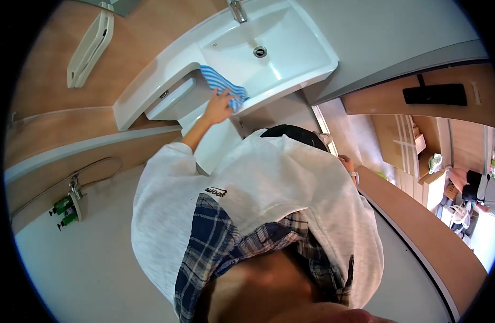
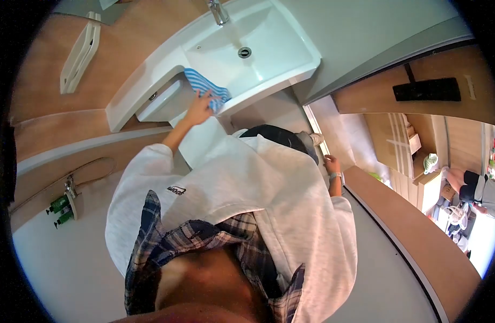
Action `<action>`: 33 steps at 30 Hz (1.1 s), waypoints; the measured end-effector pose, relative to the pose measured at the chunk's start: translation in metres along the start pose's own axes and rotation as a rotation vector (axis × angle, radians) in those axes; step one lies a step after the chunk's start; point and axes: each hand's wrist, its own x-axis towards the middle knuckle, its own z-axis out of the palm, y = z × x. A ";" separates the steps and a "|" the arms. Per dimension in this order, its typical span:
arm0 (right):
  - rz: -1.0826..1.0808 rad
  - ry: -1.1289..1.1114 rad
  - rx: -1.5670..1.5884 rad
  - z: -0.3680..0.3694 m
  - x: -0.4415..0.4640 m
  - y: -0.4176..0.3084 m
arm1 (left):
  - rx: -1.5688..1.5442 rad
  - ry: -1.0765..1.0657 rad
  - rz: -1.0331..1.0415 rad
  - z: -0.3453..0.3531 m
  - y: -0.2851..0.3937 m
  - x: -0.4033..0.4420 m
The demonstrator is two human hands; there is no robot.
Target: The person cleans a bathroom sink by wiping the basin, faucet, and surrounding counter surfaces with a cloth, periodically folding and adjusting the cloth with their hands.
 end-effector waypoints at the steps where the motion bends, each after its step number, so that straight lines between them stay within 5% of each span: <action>1: 0.001 -0.002 0.005 0.002 -0.003 0.005 | -0.008 0.041 -0.008 0.009 0.020 -0.005; 8: 0.096 0.018 -0.012 0.032 -0.044 0.015 | -0.372 0.004 -0.193 0.003 0.088 0.028; 14: 0.128 0.081 0.011 0.073 -0.069 0.041 | -0.459 0.321 0.338 0.019 0.109 0.063; 17: 0.139 0.085 -0.106 0.077 -0.086 0.058 | -0.468 0.380 0.321 0.020 0.090 0.065; 22: 0.187 0.109 -0.159 0.066 -0.109 0.050 | -0.188 0.045 0.109 0.002 0.057 0.026; 27: 0.297 0.014 -0.216 0.042 -0.070 0.062 | -0.117 0.150 0.080 0.013 0.062 0.023; 33: 0.099 0.016 -0.137 0.017 -0.028 0.029 | -0.072 0.209 -0.138 0.022 0.085 0.031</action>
